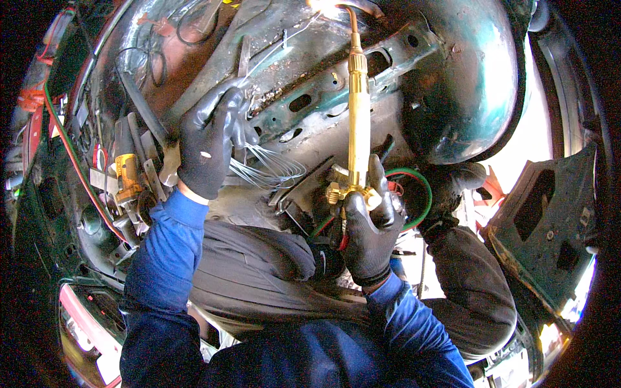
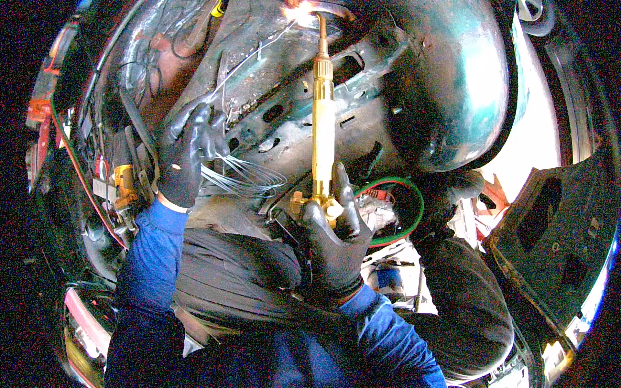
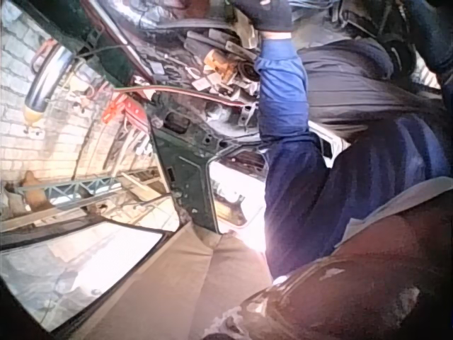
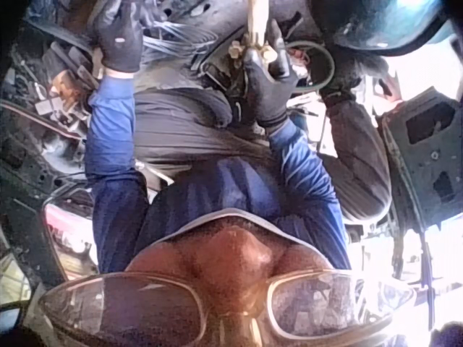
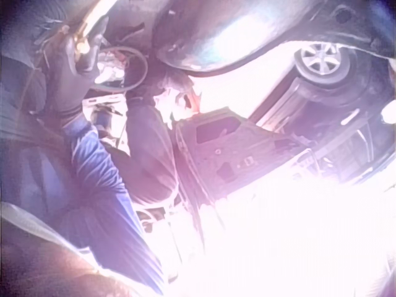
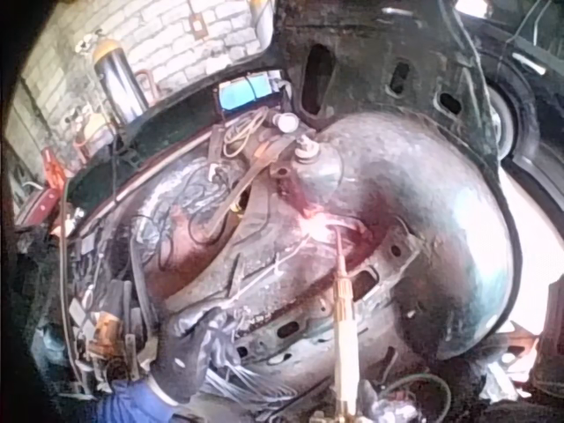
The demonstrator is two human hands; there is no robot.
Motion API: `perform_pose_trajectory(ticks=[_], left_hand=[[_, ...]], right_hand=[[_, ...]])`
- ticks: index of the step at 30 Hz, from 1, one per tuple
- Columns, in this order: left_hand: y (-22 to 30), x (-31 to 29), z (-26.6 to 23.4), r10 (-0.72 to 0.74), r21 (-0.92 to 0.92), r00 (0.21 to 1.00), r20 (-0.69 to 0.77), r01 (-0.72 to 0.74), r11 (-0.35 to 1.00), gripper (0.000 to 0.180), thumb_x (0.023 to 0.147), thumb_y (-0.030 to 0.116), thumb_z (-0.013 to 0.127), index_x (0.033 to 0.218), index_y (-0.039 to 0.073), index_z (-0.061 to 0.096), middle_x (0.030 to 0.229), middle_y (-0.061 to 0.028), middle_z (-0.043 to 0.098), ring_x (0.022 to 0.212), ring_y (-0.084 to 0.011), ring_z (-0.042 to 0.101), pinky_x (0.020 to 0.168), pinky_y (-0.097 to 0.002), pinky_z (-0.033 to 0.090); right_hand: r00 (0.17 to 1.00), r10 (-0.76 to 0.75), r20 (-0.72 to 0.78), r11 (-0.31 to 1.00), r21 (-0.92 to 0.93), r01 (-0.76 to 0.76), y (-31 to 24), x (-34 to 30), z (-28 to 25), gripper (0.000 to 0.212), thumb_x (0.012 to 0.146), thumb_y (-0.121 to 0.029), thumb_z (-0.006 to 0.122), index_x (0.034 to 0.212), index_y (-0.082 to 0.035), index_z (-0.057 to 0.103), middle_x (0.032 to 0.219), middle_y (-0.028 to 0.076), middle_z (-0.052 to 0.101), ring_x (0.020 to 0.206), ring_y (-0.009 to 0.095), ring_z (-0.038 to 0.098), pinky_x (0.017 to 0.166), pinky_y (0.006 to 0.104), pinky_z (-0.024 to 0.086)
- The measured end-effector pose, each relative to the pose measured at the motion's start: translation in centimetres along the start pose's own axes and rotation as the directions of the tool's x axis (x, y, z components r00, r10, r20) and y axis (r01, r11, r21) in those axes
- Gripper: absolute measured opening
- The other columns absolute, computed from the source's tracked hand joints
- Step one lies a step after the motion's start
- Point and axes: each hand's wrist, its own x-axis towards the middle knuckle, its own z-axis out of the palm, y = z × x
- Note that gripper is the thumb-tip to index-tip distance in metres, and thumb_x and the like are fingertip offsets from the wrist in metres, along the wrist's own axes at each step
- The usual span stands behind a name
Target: The person uses a handheld welding torch to weld seams on a car's inner frame while feeding welding wire. They repeatedly reposition the torch and wire, occasionally using a hammer to tap the welded area. The work occurs under the open hood of a car in a workshop.
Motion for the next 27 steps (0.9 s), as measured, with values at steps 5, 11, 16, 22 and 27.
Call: perform_pose_trajectory(ticks=[5, 11, 16, 22, 27], left_hand=[[0.06, -0.02, 0.19, 0.031, -0.027, 0.999, 0.005, -0.031, 0.999, 0.034, 0.112, 0.023, 0.055, 0.132, 0.000, 0.069, 0.054, -0.0003, 0.052, 0.045, -0.0084, 0.048, 0.059, -0.0301, 0.052], [-0.04, 0.11, 0.10, 0.023, -0.030, 1.000, 0.012, -0.023, 0.999, 0.035, 0.112, 0.024, 0.055, 0.134, 0.000, 0.068, 0.053, 0.0001, 0.050, 0.045, -0.0085, 0.047, 0.065, -0.0311, 0.055], [0.30, -0.01, 0.27, 0.002, 0.009, 1.000, 0.003, -0.002, 1.000, 0.034, 0.112, 0.024, 0.054, 0.134, 0.000, 0.068, 0.053, 0.0000, 0.050, 0.045, -0.0087, 0.048, 0.067, -0.0317, 0.055], [0.20, 0.03, 0.20, 0.004, -0.002, 1.000, 0.005, -0.004, 1.000, 0.034, 0.112, 0.024, 0.054, 0.133, 0.001, 0.068, 0.052, -0.0003, 0.050, 0.045, -0.0089, 0.048, 0.068, -0.0322, 0.055], [0.09, 0.06, 0.14, 0.000, -0.007, 1.000, 0.005, 0.000, 1.000, 0.035, 0.112, 0.025, 0.054, 0.134, 0.001, 0.068, 0.052, -0.0002, 0.049, 0.047, -0.0099, 0.050, 0.074, -0.0334, 0.056]], right_hand=[[1.000, -0.015, 0.000, 1.000, 0.016, 0.015, 0.14, 0.09, -0.13, 0.065, 0.096, 0.009, 0.059, 0.159, 0.001, 0.045, 0.140, 0.012, 0.064, 0.116, 0.017, 0.067, 0.100, 0.0331, 0.056], [1.000, -0.013, 0.001, 0.999, 0.039, 0.013, 0.21, 0.11, -0.14, 0.064, 0.097, 0.010, 0.058, 0.159, 0.001, 0.046, 0.139, 0.012, 0.065, 0.115, 0.017, 0.066, 0.099, 0.0326, 0.057], [0.999, 0.026, -0.019, 0.999, 0.045, -0.025, 0.10, 0.09, -0.09, 0.065, 0.096, 0.012, 0.058, 0.159, 0.000, 0.046, 0.139, 0.012, 0.065, 0.114, 0.017, 0.067, 0.098, 0.0332, 0.058], [1.000, -0.001, -0.003, 0.998, 0.068, 0.001, 0.48, 0.11, -0.28, 0.064, 0.097, 0.012, 0.058, 0.159, 0.000, 0.046, 0.139, 0.012, 0.065, 0.115, 0.018, 0.067, 0.099, 0.0341, 0.058], [1.000, 0.001, -0.004, 0.999, 0.042, 0.000, 0.18, 0.17, -0.22, 0.065, 0.097, 0.013, 0.058, 0.159, -0.001, 0.046, 0.139, 0.012, 0.065, 0.115, 0.018, 0.068, 0.099, 0.0342, 0.059]])
